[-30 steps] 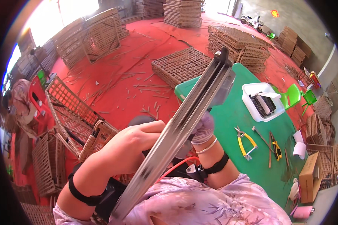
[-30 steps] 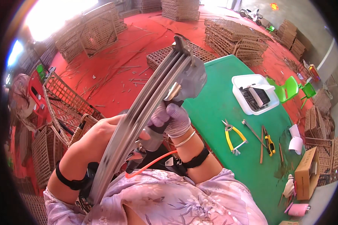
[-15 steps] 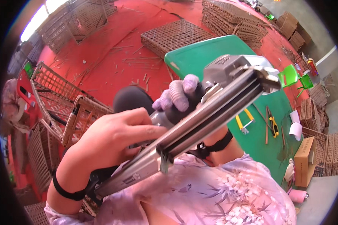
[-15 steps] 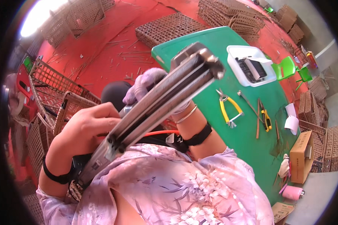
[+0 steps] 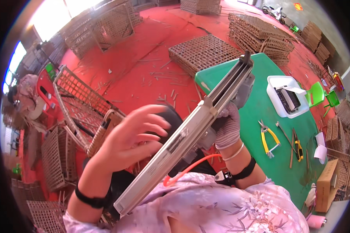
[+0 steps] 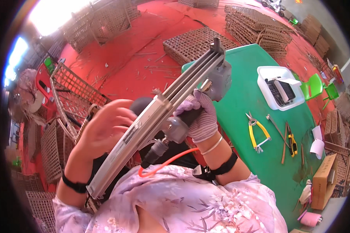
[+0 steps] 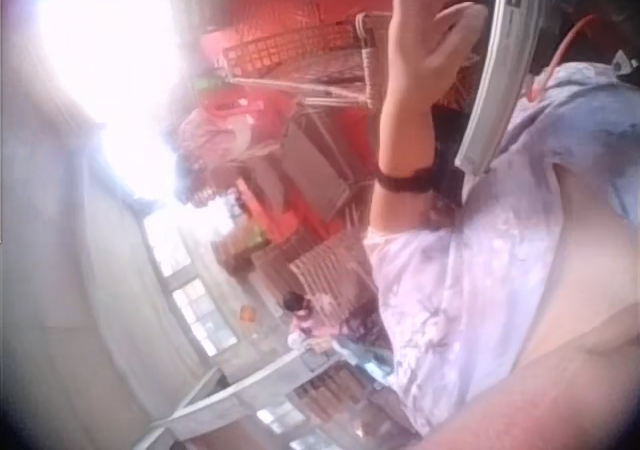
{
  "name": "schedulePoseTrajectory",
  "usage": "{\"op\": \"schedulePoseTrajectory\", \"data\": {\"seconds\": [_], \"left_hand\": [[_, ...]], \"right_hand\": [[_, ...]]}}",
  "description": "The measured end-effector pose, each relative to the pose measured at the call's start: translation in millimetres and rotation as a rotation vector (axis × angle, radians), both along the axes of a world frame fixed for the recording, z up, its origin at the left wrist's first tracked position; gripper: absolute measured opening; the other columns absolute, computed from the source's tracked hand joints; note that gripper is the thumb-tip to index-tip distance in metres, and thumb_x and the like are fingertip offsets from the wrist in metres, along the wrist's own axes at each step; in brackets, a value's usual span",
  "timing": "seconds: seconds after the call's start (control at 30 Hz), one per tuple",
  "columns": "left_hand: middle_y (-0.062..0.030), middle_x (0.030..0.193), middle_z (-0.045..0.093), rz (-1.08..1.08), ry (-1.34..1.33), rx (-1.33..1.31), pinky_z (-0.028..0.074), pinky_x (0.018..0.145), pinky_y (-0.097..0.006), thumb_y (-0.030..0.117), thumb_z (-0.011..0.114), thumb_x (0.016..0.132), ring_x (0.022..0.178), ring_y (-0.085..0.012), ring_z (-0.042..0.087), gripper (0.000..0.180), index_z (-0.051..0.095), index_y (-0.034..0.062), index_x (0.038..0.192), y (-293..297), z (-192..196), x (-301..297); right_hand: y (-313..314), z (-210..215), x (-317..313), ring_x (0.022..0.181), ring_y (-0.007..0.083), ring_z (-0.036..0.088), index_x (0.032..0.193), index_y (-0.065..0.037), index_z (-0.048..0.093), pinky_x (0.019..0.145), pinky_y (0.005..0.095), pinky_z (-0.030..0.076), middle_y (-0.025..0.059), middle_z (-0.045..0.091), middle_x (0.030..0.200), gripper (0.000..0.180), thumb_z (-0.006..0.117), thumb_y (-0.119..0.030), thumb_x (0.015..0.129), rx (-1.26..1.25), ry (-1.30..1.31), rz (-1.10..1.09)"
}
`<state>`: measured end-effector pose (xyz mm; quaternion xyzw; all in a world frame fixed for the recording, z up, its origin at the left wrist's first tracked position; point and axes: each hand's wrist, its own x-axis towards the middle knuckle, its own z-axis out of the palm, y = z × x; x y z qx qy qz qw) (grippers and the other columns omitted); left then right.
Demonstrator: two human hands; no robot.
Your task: Assembling and securing components of a wicker furniture piece using a pneumatic staple gun and hand tools.
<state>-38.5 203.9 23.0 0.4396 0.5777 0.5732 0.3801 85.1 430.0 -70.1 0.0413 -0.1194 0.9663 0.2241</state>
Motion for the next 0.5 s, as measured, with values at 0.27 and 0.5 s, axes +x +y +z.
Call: {"op": "schedulePoseTrajectory", "data": {"seconds": [0.27, 0.5], "left_hand": [[-0.0206, 0.146, 0.039, 0.357, -0.418, 0.612, 0.026, 0.114, -0.044, 0.045, 0.025, 0.101, 0.138, -0.0322, 0.034, 0.063, 0.032, 0.0003, 0.146, -29.5, 4.4, 12.6], [-0.0214, 0.149, 0.035, 0.062, -0.288, 0.625, 0.023, 0.114, -0.049, 0.056, 0.015, 0.099, 0.138, -0.0362, 0.033, 0.074, 0.035, 0.0008, 0.144, -71.9, -5.4, 28.0]], "right_hand": [[-2.4, 22.6, 1.1, 0.061, 0.0114, 0.051, 0.112, -0.013, 0.062, 0.069, 0.0332, 0.046, -0.0053, 0.045, 0.062, 0.019, 0.058, -0.016, 0.094, 0.022, 0.023, 0.036], [-5.3, 33.5, 1.5, 0.062, 0.0116, 0.048, 0.109, -0.013, 0.061, 0.069, 0.0331, 0.045, -0.0046, 0.042, 0.064, 0.016, 0.058, -0.016, 0.094, 0.019, 0.054, 0.051]]}}
